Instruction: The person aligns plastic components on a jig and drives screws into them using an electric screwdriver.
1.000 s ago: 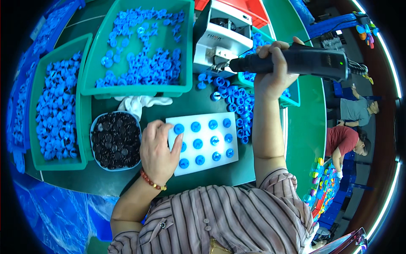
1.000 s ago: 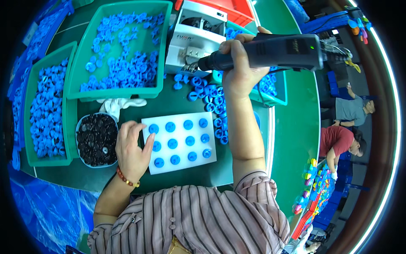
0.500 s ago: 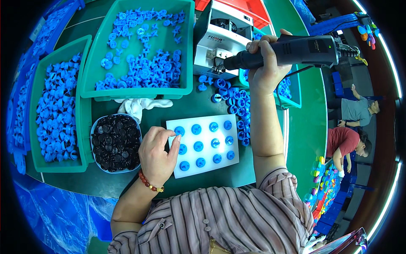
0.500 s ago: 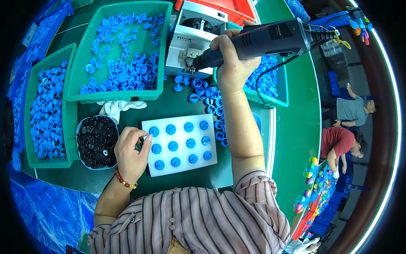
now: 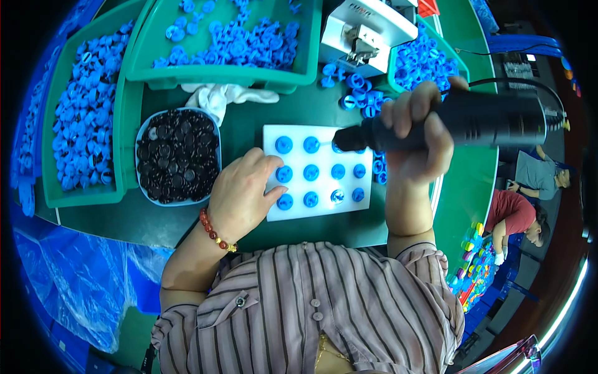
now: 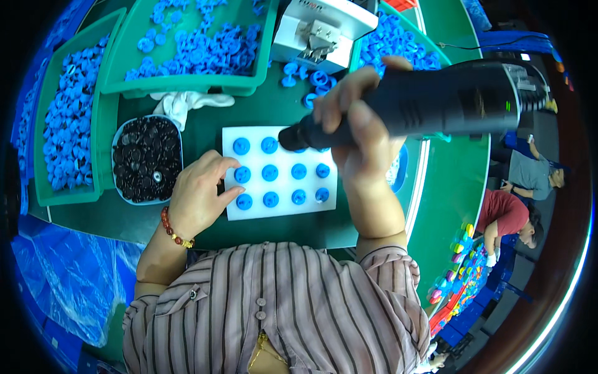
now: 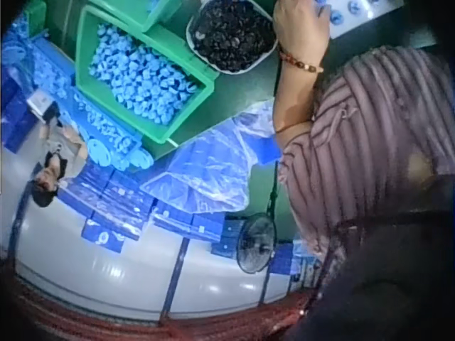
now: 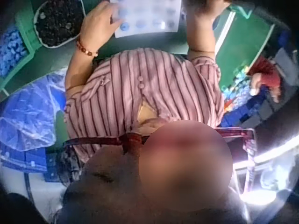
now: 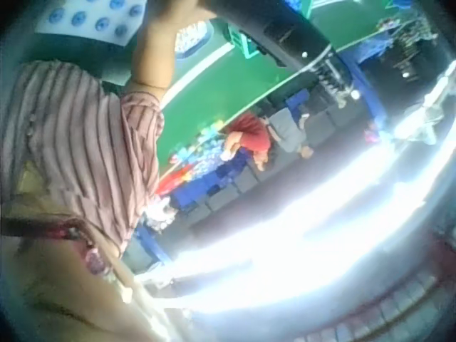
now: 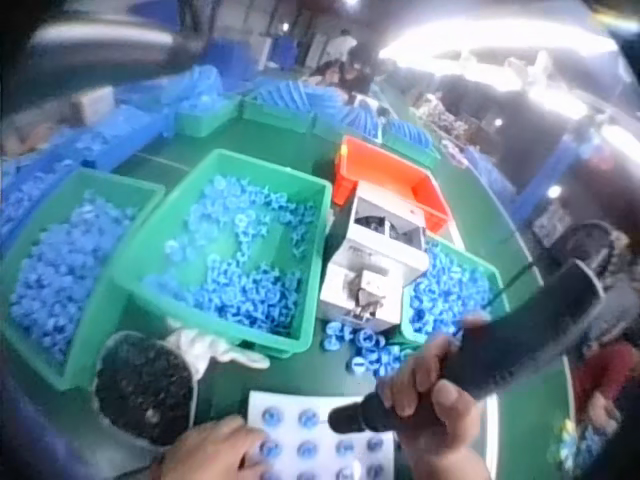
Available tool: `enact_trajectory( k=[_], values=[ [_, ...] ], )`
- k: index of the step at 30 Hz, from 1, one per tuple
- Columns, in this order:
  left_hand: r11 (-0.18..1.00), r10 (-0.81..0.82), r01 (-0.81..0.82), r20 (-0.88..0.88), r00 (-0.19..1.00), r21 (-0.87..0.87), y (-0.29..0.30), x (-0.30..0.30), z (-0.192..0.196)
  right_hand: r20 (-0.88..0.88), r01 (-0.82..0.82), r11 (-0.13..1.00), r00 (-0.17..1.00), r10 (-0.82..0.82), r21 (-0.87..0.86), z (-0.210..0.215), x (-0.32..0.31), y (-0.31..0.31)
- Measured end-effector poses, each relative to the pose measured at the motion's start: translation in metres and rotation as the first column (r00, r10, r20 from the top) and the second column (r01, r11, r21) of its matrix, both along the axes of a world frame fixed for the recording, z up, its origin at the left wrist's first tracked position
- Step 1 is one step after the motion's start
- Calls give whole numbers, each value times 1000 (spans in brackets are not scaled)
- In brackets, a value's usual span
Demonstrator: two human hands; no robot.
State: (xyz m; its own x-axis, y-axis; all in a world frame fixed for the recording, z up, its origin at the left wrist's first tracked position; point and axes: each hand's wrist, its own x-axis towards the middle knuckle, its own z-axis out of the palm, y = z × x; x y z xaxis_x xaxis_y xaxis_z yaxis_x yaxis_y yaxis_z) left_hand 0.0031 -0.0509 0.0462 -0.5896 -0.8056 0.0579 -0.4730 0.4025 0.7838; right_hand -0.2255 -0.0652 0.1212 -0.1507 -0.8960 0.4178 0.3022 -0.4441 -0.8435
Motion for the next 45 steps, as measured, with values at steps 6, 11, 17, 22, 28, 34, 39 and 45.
enact_trajectory(
  k=[6,11,17,22,28,34,39,45],
  values=[
    [993,103,-103,-8,995,-63,15,-3,-9,71,-87,993,994,82,79,-27,27,32],
    [980,171,-175,-49,984,-96,19,-10,-16,96,-54,996,994,47,69,-33,32,30],
    [970,174,-185,-78,982,-158,20,-10,-21,100,-65,997,993,61,43,-35,34,30],
    [973,174,-182,-63,983,-146,19,-11,-20,40,-76,997,996,75,27,-35,33,29],
    [972,165,-174,-69,984,-158,18,-12,-19,-14,-98,995,995,98,4,-32,31,30],
    [975,163,-170,-59,985,-141,19,-10,-19,-35,-97,995,995,97,4,-29,41,31],
    [971,159,-169,-69,985,-171,18,-9,-20,-111,-101,991,988,111,86,-26,47,32],
    [982,150,-158,-87,985,-99,16,-11,-18,15,-70,997,997,70,24,-24,31,23]
  ],
)
